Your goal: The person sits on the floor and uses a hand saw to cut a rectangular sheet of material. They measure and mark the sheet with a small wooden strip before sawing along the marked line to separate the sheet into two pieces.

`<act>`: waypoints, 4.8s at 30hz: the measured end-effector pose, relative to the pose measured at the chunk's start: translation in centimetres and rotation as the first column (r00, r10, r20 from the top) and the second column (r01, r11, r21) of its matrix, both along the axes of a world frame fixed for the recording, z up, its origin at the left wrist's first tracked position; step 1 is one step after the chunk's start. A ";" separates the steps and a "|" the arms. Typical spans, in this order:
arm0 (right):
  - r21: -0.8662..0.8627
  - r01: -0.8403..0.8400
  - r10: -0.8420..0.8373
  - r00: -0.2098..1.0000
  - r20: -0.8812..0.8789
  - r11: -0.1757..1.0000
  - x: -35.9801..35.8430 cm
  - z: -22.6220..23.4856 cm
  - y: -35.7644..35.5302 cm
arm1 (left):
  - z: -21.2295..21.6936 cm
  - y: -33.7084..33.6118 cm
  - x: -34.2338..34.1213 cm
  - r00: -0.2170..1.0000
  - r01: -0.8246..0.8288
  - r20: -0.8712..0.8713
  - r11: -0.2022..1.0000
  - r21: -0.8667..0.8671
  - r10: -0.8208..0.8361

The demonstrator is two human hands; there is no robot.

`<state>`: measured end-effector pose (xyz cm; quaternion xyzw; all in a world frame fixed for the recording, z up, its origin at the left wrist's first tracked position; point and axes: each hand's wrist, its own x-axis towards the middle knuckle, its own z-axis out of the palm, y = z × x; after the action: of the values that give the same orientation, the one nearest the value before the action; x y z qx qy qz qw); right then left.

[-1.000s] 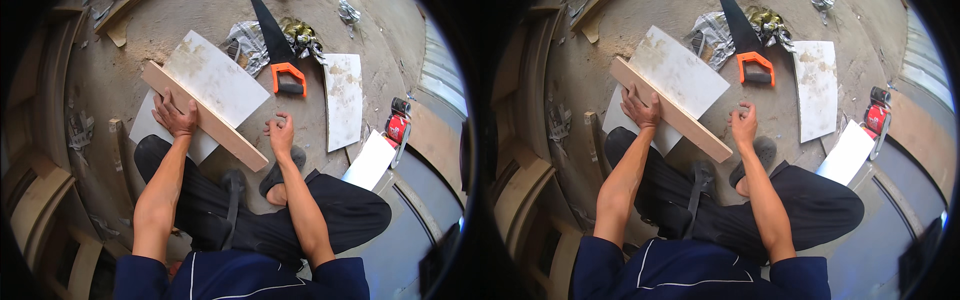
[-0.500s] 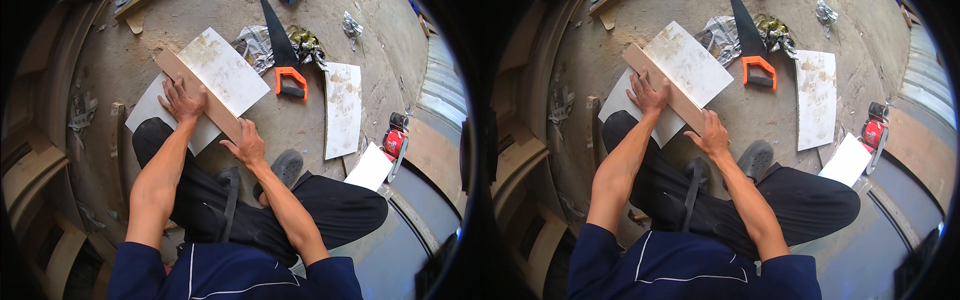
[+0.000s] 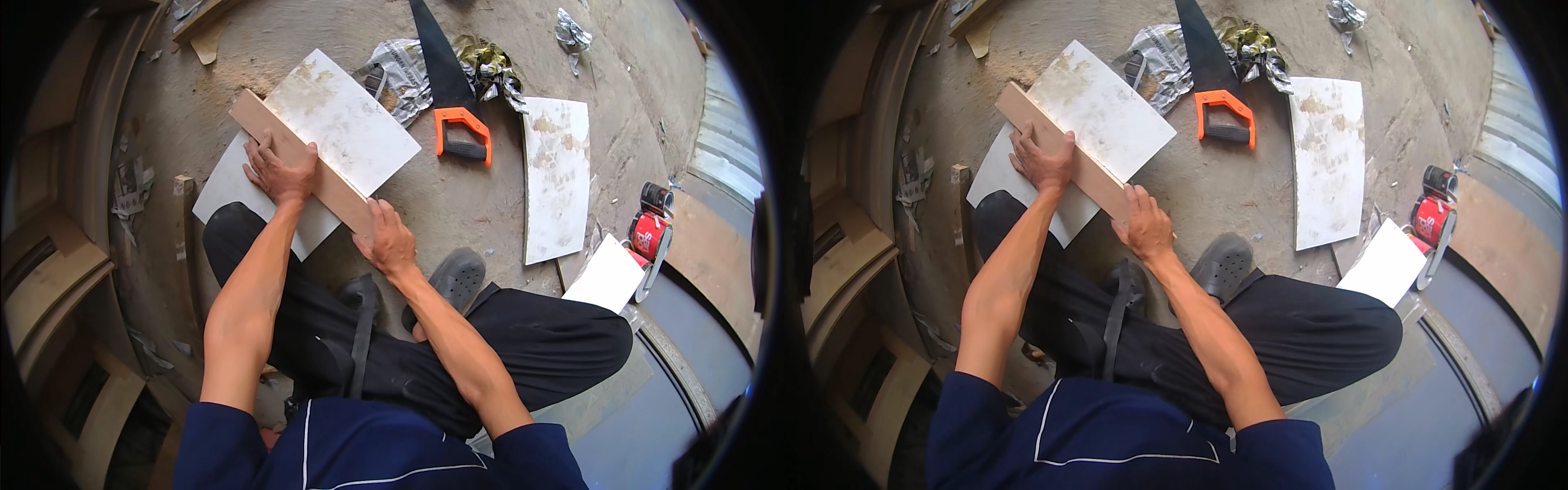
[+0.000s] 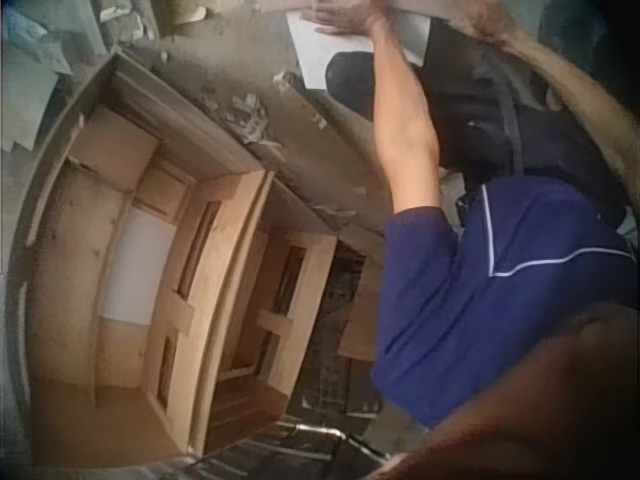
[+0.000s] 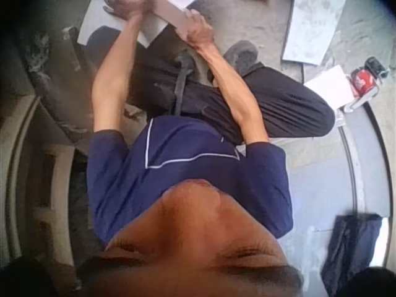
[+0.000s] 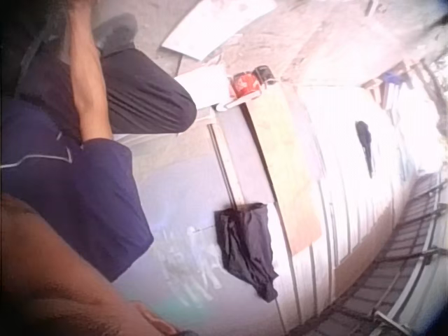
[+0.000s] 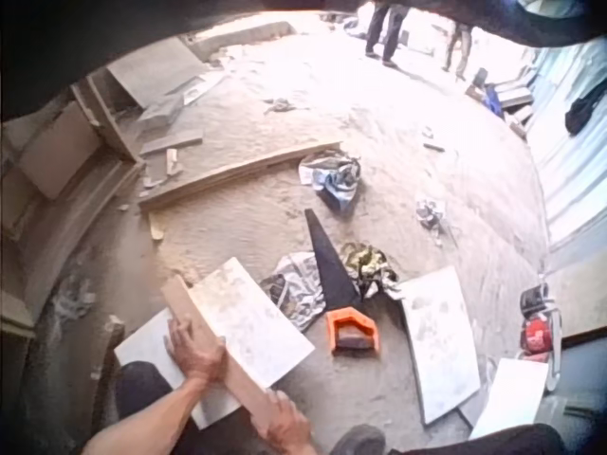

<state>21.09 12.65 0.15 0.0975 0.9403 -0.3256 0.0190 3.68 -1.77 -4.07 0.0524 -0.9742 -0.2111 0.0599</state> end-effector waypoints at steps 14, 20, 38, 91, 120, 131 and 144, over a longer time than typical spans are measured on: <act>0.028 0.013 -0.013 1.000 0.005 1.000 0.1 -0.1 -0.3 | -0.2 -0.2 0.0 0.999 0.043 0.010 0.999 -0.006 -0.043; 0.036 0.012 -0.014 0.999 0.039 0.999 0.1 0.1 -0.3 | 0.0 0.1 0.0 0.999 0.039 0.019 0.999 -0.027 -0.038; 0.056 0.007 -0.010 0.999 0.053 0.998 0.3 -0.1 -0.4 | 0.0 0.1 0.0 0.999 0.028 0.027 1.000 0.002 -0.028; -0.528 0.199 -0.116 0.975 0.187 0.825 -11.6 1.6 3.4 | 0.7 2.6 -1.8 0.984 -0.153 -0.105 0.987 -0.045 0.147; 0.075 -0.893 0.882 0.451 0.137 0.444 -23.2 1.0 3.1 | 0.7 2.4 -2.0 0.980 -0.182 -0.080 0.983 0.001 0.181; 0.047 -0.942 0.920 0.335 0.204 0.332 -22.5 1.0 3.7 | 0.8 2.2 -1.9 0.979 -0.177 -0.097 0.984 0.015 0.178; 0.058 -0.913 0.902 0.408 0.137 0.404 -25.2 0.4 2.4 | 0.9 2.4 -2.0 0.980 -0.186 -0.069 0.983 -0.010 0.185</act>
<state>-4.11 15.01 0.58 -0.4134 0.8590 -0.2003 0.2259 1.69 0.64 -3.16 0.1352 -0.9642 -0.1984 0.1125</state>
